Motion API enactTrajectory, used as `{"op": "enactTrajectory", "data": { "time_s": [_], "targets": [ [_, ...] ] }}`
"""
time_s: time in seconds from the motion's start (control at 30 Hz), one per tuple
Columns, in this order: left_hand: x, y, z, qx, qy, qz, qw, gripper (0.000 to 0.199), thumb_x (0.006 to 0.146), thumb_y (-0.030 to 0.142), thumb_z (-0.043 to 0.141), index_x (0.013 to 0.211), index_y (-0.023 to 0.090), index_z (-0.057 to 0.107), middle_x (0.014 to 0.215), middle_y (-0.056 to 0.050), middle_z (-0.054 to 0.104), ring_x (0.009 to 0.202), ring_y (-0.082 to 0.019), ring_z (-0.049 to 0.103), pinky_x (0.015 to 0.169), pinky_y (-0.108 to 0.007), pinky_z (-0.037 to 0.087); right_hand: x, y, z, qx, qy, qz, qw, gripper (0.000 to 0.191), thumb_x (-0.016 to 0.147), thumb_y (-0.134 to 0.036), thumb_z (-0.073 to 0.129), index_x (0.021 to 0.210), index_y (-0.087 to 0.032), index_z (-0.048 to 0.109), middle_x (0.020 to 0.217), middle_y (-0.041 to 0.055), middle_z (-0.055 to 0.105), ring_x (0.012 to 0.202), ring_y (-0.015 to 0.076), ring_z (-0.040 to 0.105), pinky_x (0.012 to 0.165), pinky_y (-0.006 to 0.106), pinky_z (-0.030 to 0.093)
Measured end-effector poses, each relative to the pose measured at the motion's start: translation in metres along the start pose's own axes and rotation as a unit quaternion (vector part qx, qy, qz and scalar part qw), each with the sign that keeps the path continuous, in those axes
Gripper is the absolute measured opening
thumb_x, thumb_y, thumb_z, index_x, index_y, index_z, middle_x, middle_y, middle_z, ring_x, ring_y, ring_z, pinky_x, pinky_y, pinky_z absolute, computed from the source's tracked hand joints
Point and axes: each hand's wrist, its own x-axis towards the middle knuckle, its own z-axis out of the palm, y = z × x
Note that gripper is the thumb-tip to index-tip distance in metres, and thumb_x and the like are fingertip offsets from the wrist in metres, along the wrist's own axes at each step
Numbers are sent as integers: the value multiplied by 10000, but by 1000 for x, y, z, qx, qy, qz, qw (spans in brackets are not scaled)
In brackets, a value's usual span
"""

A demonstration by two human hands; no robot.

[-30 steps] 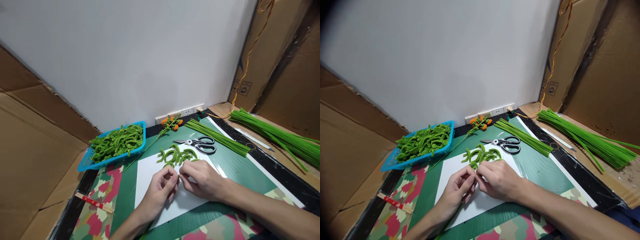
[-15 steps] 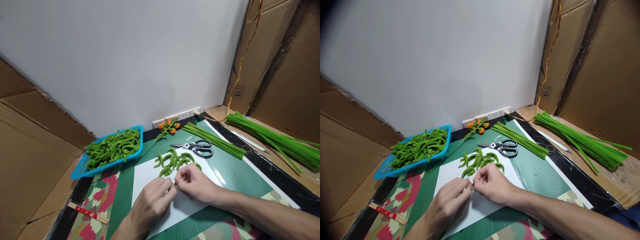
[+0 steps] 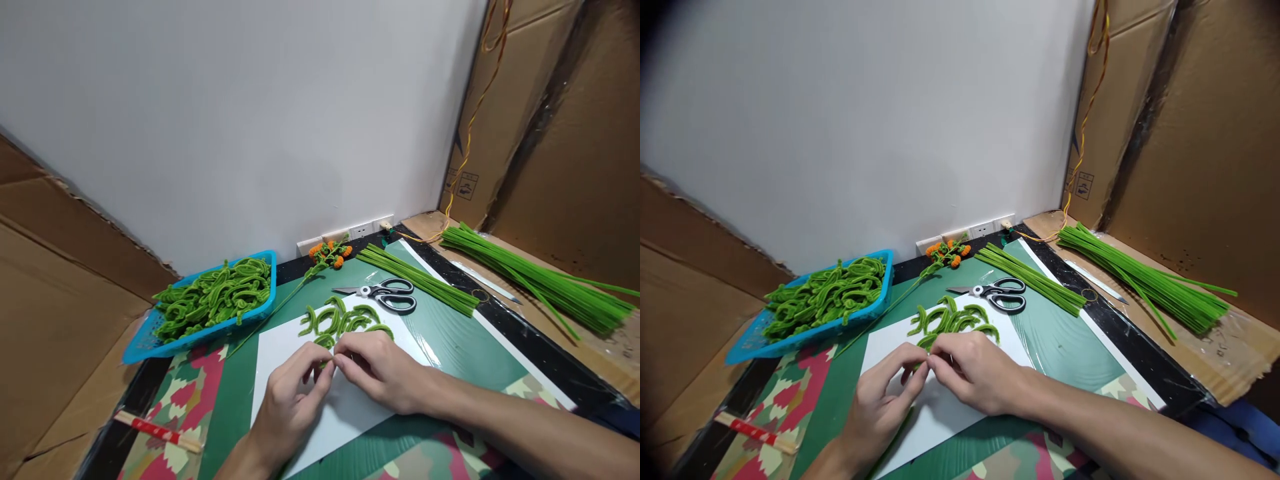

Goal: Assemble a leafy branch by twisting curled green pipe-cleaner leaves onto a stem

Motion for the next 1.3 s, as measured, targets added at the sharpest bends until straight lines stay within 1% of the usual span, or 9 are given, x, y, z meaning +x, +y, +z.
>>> {"op": "enactTrajectory", "data": {
  "time_s": [0.17, 0.33, 0.5, 0.67, 0.83, 0.93, 1.07, 1.2, 1.3],
  "targets": [
    [-1, 2, 4, -38, 16, -72, 997, 84, 1076, 247, 613, 1048, 233, 691, 854, 15, 685, 740, -138, 632, 699, -229, 518, 1, 3, -4, -12, 41, -26, 999, 175, 1065, -216, 543, 907, -196, 613, 752, -27, 573, 646, 120, 486, 640, 244, 371],
    [-2, 0, 3, -34, 5, -87, 996, 145, 1083, 286, 596, 1002, 213, 691, 846, -4, 684, 746, -153, 638, 701, -251, 517, 1, 5, -7, -40, 47, -44, 997, 129, 1045, -208, 567, 940, -191, 640, 756, -25, 598, 624, 118, 477, 604, 242, 363],
    [0, 4, 2, -38, 0, -68, 997, 222, 1076, 274, 578, 879, 202, 650, 787, -7, 658, 716, -158, 620, 670, -261, 498, 0, 14, -3, -102, 64, -102, 987, 107, 1025, -166, 557, 965, -198, 639, 772, -9, 642, 622, 132, 512, 608, 257, 390],
    [0, 11, 4, -55, -19, -41, 997, 217, 1070, 221, 553, 863, 205, 615, 765, 0, 625, 695, -150, 589, 661, -261, 489, -3, 20, 2, -170, 97, -176, 965, 153, 1025, -148, 549, 900, -215, 607, 708, -18, 618, 593, 134, 522, 568, 265, 369],
    [-4, 15, 9, -44, -21, -4, 999, 183, 1070, 180, 544, 895, 212, 583, 766, 6, 576, 683, -144, 549, 646, -262, 467, -5, 15, 0, -235, 113, -211, 942, 243, 1015, -98, 523, 811, -224, 565, 648, -32, 538, 556, 135, 454, 553, 287, 338],
    [-5, 14, 12, -43, -27, -16, 999, 183, 1082, 181, 526, 910, 213, 580, 782, 0, 581, 695, -147, 552, 647, -269, 464, -6, 14, -2, -270, 117, -224, 929, 267, 1033, -110, 523, 796, -225, 562, 635, -37, 505, 546, 141, 419, 548, 311, 323],
    [-7, 15, 12, -41, -25, -23, 999, 189, 1084, 172, 525, 904, 215, 565, 775, 5, 571, 683, -142, 542, 637, -267, 458, -8, 15, -3, -292, 101, -243, 920, 280, 1050, -118, 520, 794, -228, 555, 645, -37, 490, 554, 142, 430, 549, 329, 320],
    [-6, 20, 11, -16, -19, 15, 1000, 160, 1058, 117, 538, 936, 213, 575, 771, 4, 562, 682, -143, 533, 636, -267, 456, -9, 14, -6, -297, 99, -270, 911, 250, 1032, -121, 556, 809, -231, 560, 636, -41, 484, 542, 141, 437, 541, 342, 311],
    [-3, 22, 11, 25, -3, 46, 999, 167, 1037, 82, 547, 935, 211, 577, 756, 7, 562, 669, -142, 530, 627, -266, 446, -9, 13, -7, -301, 103, -268, 910, 270, 973, -120, 586, 744, -245, 516, 598, -48, 456, 516, 142, 400, 521, 354, 275]
  ]
}}
